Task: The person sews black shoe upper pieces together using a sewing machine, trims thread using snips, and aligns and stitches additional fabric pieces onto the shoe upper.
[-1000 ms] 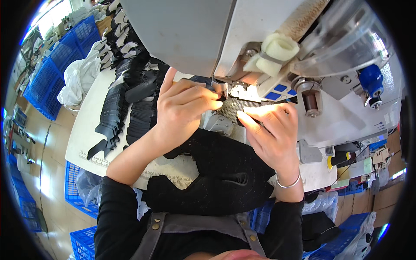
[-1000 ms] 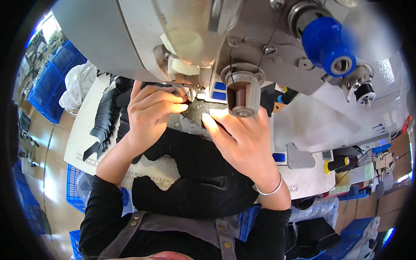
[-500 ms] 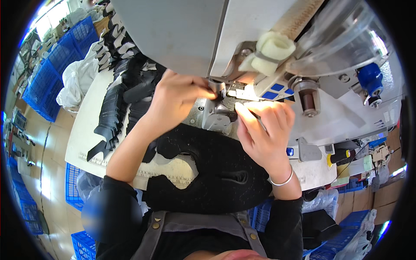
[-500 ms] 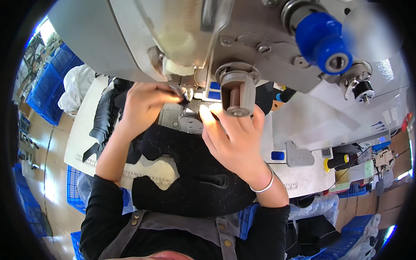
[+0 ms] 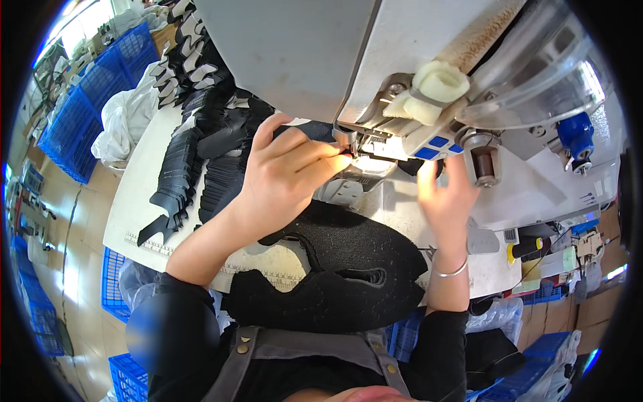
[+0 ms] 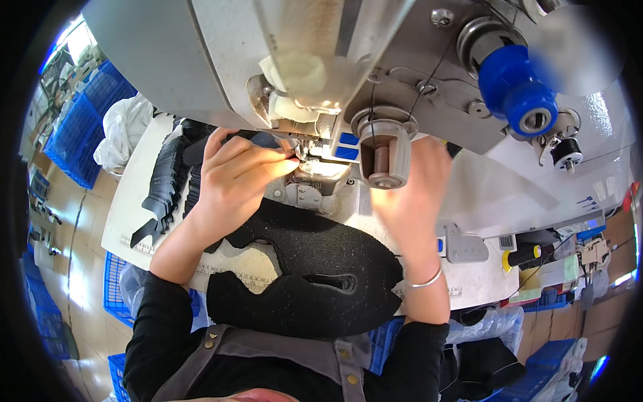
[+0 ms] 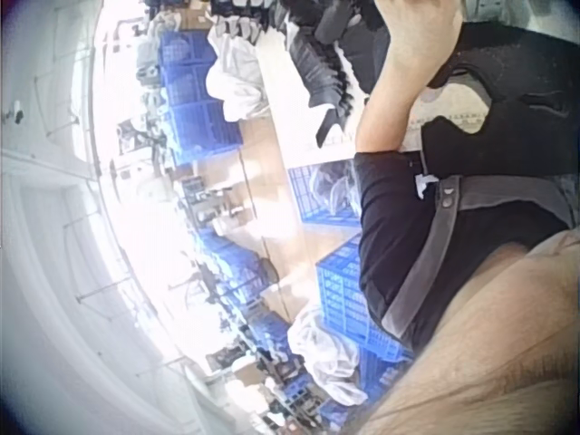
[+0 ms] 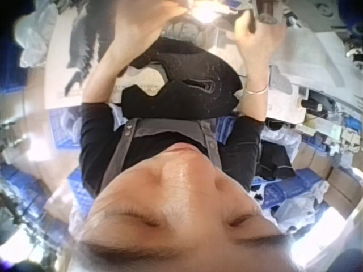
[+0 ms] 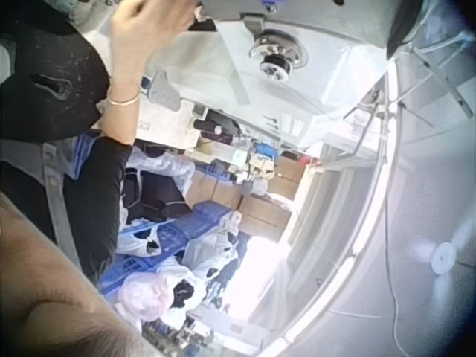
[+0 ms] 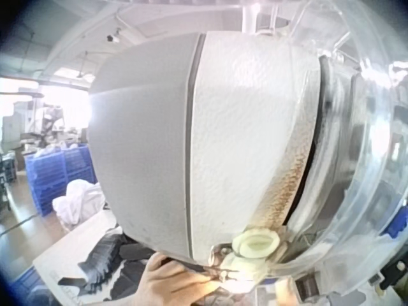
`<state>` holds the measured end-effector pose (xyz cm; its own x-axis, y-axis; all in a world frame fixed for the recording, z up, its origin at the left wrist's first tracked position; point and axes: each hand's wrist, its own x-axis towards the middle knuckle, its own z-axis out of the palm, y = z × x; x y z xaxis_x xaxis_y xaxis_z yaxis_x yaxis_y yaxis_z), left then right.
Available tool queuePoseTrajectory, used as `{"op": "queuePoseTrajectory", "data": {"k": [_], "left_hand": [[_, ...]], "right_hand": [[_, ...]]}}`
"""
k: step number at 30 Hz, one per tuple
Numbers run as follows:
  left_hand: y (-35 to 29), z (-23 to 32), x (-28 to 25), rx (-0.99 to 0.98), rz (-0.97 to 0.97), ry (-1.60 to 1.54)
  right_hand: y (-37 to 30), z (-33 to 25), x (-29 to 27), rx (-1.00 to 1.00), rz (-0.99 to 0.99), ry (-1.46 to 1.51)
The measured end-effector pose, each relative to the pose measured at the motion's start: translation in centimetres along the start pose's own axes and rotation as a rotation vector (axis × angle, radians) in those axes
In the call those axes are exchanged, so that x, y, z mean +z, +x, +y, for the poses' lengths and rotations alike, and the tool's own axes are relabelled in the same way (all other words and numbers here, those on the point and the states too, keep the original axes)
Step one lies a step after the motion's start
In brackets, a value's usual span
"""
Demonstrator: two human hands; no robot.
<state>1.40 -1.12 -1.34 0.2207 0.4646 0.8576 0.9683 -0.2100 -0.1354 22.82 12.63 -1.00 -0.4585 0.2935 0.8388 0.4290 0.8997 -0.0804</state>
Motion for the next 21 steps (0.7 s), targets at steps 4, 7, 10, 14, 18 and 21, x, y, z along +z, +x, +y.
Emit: {"op": "queuePoseTrajectory", "data": {"k": [4, 7, 10, 14, 18, 21], "left_hand": [[0.2, -1.3, 0.9, -0.063, 0.048, -0.199], [0.1, -2.4, 1.3, -0.049, 0.075, -0.312], [0.0, -3.2, 1.2, -0.157, 0.082, -0.059], [-0.1, -3.3, 0.1, -0.271, -0.105, -0.113], [-0.4, -3.2, -0.3, -0.252, -0.142, -0.11], [-1.5, -4.2, -1.5, -0.227, -0.174, -0.117]], "right_hand": [[0.0, 6.8, 3.9, 0.099, -0.254, 0.242], [-0.7, 10.7, 9.1, 0.093, -0.218, 0.35], [-0.2, 13.4, 11.6, 0.23, 0.134, 0.14], [-1.1, 12.9, 10.7, 0.195, 0.162, -0.232], [-2.8, 10.1, 9.8, 0.169, -0.067, -0.245], [-2.9, 8.1, 9.1, 0.433, -0.56, -0.284]]}}
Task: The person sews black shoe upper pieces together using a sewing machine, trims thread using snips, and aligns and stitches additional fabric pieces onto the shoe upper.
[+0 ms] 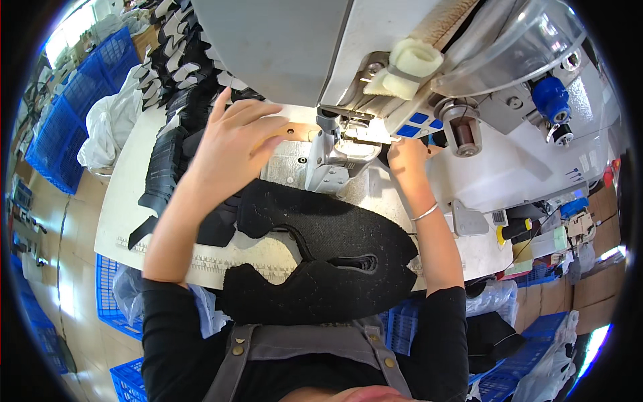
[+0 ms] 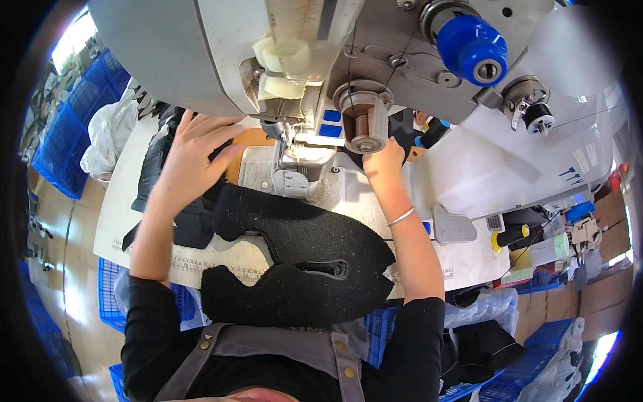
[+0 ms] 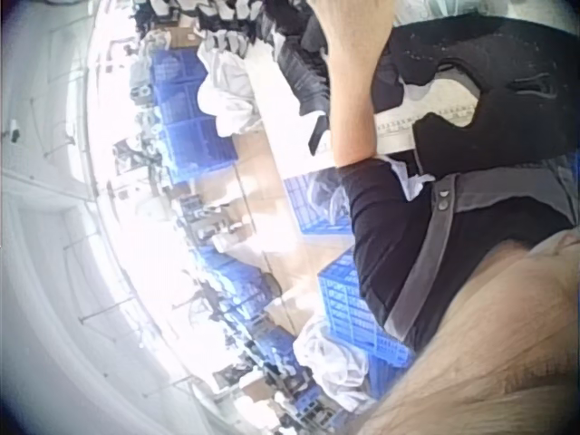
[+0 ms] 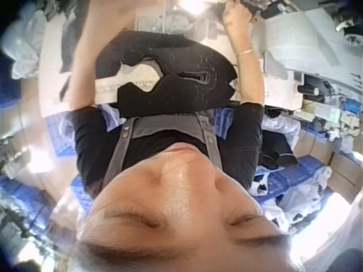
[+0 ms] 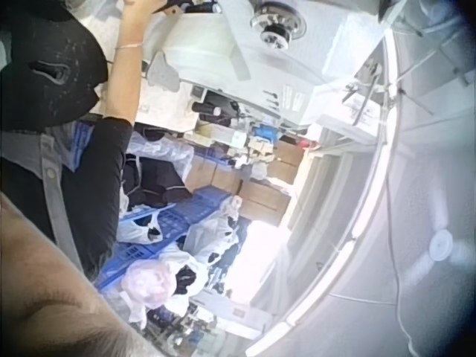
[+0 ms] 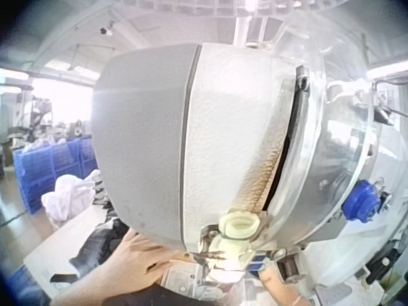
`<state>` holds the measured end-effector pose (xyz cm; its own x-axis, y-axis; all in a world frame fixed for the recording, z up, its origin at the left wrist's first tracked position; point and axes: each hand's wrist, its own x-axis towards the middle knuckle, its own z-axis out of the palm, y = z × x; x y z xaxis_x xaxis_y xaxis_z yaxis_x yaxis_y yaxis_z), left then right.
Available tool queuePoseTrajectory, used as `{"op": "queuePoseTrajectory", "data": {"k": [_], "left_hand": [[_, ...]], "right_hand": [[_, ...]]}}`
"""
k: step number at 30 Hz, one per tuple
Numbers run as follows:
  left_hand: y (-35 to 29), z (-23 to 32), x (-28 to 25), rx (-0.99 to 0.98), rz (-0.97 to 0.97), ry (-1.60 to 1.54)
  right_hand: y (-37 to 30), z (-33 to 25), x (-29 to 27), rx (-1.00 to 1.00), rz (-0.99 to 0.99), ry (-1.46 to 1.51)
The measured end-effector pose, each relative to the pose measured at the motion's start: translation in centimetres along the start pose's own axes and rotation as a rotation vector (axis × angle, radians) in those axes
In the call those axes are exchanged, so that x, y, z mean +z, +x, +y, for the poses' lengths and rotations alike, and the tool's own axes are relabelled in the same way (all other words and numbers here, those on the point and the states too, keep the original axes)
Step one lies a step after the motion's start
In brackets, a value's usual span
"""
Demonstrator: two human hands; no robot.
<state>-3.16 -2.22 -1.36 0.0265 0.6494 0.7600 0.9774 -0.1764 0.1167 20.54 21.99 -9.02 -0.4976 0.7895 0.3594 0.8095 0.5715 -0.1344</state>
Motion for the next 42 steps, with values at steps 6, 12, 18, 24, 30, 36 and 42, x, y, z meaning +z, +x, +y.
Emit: {"op": "queuePoseTrajectory", "data": {"k": [6, 12, 18, 24, 30, 36, 42], "left_hand": [[-8.5, -6.0, -8.9, -0.419, -0.702, 0.351], [-18.8, -12.3, -13.4, -0.77, -0.777, 0.026], [-20.7, -12.0, -14.6, -0.971, -0.63, -0.217], [-14.4, -7.5, -14.4, -0.87, 0.174, -0.6], [-3.8, 1.2, -6.9, -0.08, -0.278, -0.514], [-0.5, 5.1, -3.1, -0.4, -0.477, -0.723], [-1.4, 5.9, -1.9, -0.03, -0.124, -0.477]], "right_hand": [[-8.4, -1.7, -6.1, -0.385, 0.093, 0.173], [-14.5, -2.1, -9.0, -0.372, -0.496, 0.346], [-16.2, -4.2, -9.7, -0.418, -0.218, 0.022], [-13.0, -3.6, -12.6, -0.257, -0.24, 0.471], [-10.8, -7.0, -13.8, -0.312, -0.289, 0.907], [-10.3, -8.5, -14.1, -0.346, -0.228, 1.035], [-9.7, -8.0, -13.1, -0.375, -0.207, 1.032]]}}
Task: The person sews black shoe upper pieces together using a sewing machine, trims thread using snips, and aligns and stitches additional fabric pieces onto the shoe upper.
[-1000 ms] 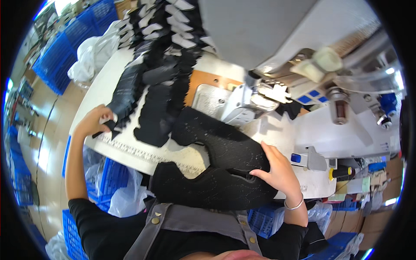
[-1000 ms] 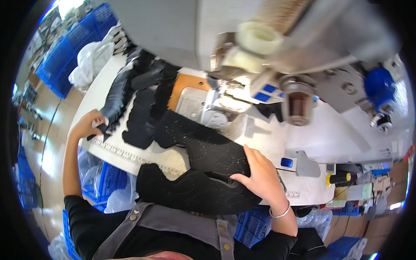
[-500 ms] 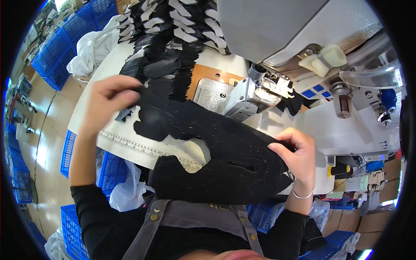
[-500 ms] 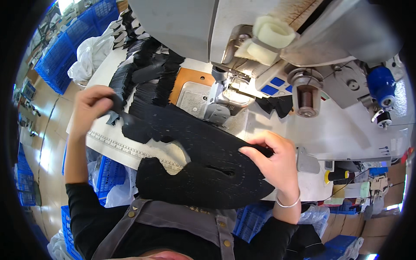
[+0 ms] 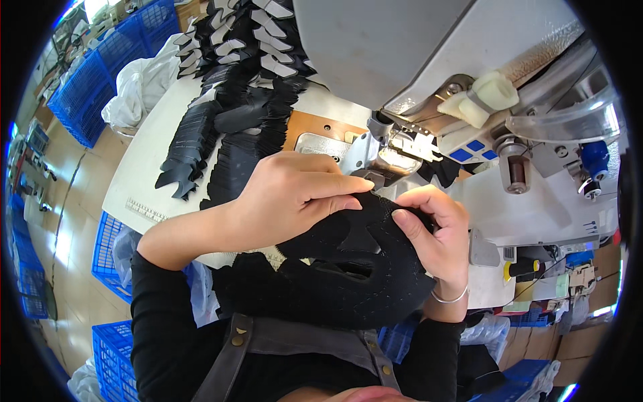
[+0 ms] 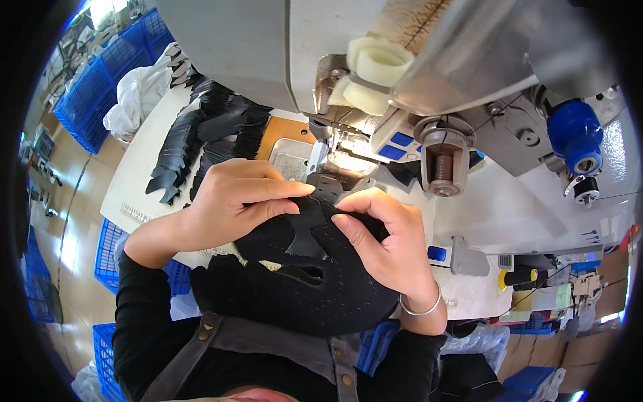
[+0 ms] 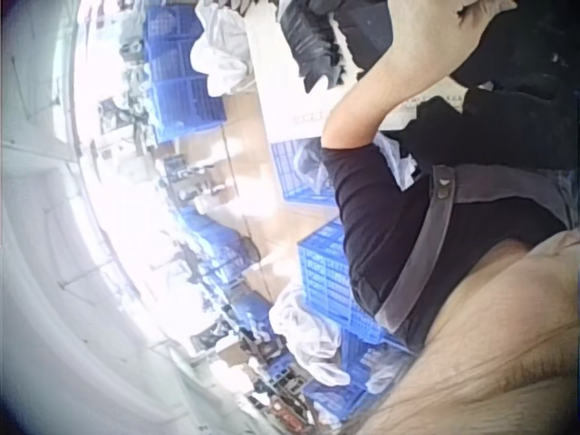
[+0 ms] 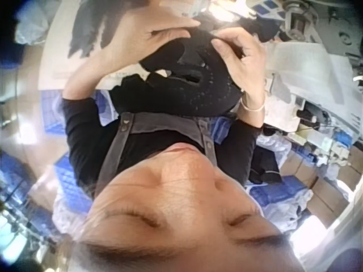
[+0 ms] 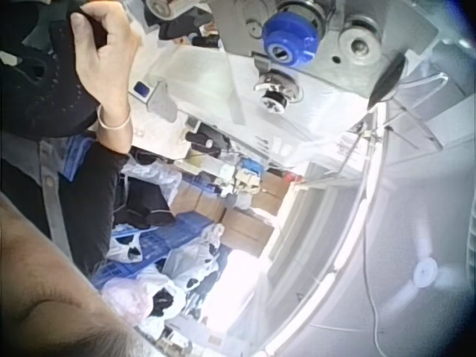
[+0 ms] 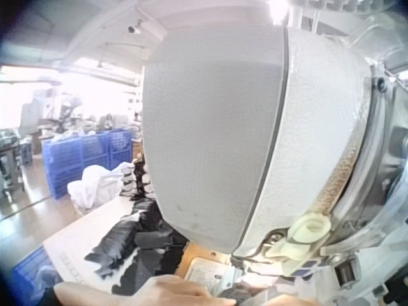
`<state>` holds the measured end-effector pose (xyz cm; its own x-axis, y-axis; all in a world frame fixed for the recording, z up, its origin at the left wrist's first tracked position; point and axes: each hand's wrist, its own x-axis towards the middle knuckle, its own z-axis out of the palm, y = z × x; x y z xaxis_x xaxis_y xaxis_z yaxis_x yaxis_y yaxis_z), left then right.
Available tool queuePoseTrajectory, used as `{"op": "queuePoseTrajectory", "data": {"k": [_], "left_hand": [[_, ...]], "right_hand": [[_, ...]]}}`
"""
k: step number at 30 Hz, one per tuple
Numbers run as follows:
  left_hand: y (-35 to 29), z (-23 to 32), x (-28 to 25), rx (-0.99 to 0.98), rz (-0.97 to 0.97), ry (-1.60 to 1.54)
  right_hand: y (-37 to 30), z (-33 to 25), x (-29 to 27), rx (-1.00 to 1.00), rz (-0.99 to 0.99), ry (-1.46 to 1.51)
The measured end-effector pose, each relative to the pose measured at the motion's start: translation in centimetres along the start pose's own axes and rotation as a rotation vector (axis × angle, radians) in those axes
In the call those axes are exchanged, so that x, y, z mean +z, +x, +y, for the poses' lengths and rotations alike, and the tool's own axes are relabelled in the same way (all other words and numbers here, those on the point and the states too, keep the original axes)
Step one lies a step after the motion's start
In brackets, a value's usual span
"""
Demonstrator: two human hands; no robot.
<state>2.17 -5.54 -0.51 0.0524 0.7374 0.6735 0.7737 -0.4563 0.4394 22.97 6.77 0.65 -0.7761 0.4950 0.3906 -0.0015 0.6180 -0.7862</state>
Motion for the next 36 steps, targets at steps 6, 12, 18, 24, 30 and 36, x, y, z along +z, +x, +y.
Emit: {"op": "queuePoseTrajectory", "data": {"k": [6, 12, 18, 24, 30, 36], "left_hand": [[0.6, -1.0, -0.5, -0.029, -0.078, -0.077], [3.3, -3.3, -1.2, -0.127, -0.156, -0.307], [5.7, -5.8, -1.4, -0.127, -0.262, -0.388], [7.2, -7.0, -1.2, -0.18, -0.234, -0.229], [8.3, -8.1, -1.6, -0.152, -0.234, -0.349], [7.9, -7.9, -1.5, -0.175, -0.284, -0.231]], "right_hand": [[0.2, 0.0, 0.0, 0.01, -0.009, -0.006], [1.1, 0.5, -0.1, 0.09, 0.033, 0.107], [2.0, 1.6, 0.0, 0.235, 0.141, 0.348], [2.4, 3.0, 0.1, 0.154, 0.207, 0.217], [2.4, 3.6, 0.2, 0.129, 0.161, 0.142], [2.1, 3.1, 1.3, 0.091, 0.285, 0.492]]}}
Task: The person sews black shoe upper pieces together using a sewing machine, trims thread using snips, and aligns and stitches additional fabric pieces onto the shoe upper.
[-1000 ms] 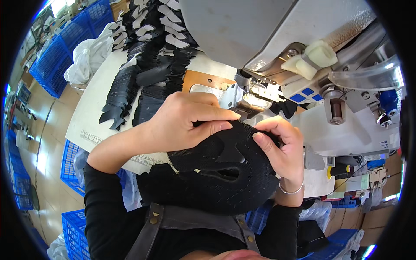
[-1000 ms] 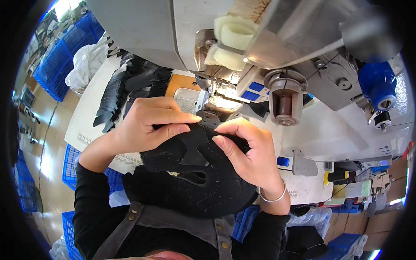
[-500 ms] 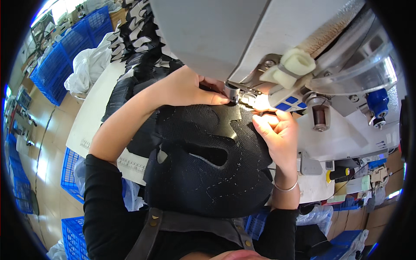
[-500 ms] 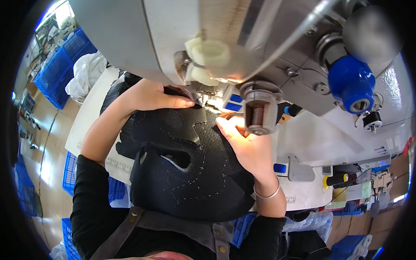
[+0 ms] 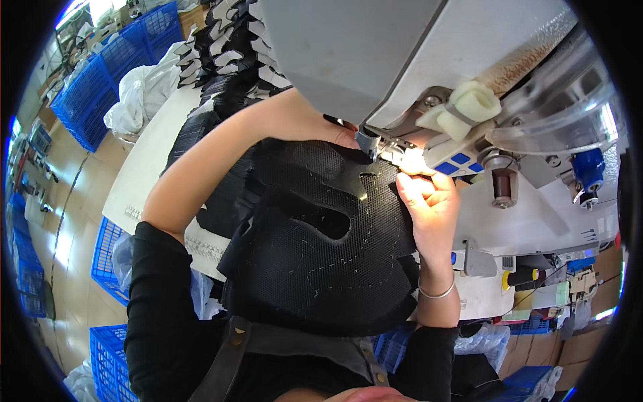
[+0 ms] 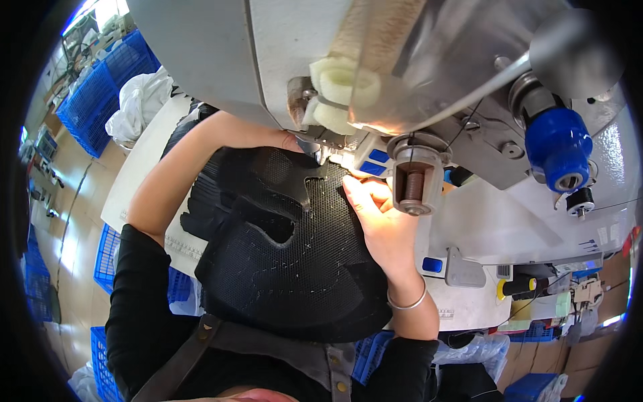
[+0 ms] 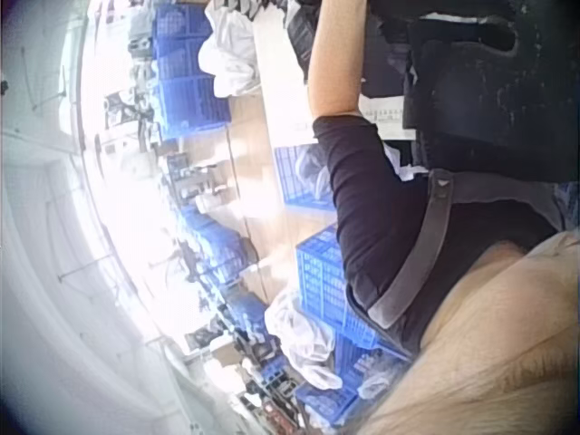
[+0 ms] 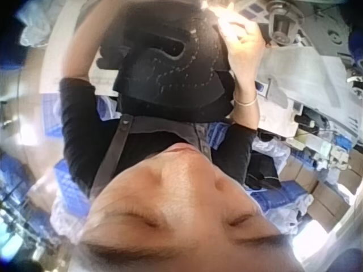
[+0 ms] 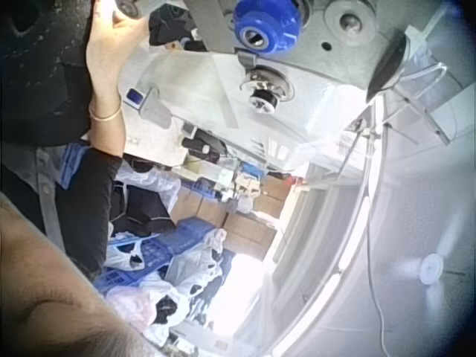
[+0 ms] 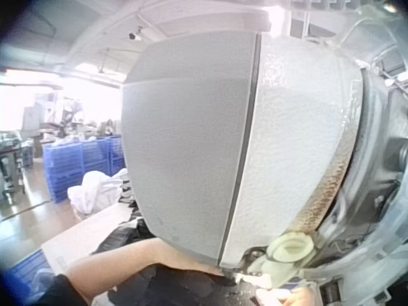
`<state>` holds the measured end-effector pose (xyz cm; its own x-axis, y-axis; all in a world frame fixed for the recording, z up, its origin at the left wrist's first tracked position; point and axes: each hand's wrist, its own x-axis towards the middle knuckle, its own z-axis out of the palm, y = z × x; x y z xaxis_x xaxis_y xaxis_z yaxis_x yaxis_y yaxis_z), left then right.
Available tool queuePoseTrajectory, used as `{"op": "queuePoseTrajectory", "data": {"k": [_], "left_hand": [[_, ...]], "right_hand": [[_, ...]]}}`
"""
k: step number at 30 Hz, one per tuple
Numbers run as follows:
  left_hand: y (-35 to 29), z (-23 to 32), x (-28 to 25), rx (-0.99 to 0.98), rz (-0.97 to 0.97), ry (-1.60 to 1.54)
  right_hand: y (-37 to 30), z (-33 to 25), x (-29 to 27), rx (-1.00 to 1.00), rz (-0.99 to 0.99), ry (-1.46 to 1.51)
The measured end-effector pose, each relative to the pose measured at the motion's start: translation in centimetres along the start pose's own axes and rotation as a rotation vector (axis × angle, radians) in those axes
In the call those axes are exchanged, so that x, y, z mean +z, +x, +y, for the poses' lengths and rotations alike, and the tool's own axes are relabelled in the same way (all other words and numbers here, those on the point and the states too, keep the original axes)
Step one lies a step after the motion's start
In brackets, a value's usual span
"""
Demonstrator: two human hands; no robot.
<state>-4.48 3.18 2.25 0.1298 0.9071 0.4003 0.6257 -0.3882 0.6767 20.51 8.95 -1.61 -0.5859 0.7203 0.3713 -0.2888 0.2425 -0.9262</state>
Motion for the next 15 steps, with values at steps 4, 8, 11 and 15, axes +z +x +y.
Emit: {"op": "queuePoseTrajectory", "data": {"k": [4, 8, 11, 15], "left_hand": [[-2.9, 1.9, 0.9, 0.521, 0.177, 0.097], [-6.0, 3.6, 3.1, 0.53, 0.164, 0.758], [-6.1, 3.1, 3.7, 0.583, 0.234, 0.852], [-5.6, 2.2, 3.0, 0.578, 0.21, 0.708]], "right_hand": [[-0.1, -0.7, -0.2, -0.005, -0.074, -0.075], [-0.3, -1.9, -1.0, 0.075, -0.22, -0.212], [-0.6, -2.5, -0.8, 0.145, -0.206, -0.158], [-1.4, -2.4, -0.4, 0.162, -0.142, -0.264]]}}
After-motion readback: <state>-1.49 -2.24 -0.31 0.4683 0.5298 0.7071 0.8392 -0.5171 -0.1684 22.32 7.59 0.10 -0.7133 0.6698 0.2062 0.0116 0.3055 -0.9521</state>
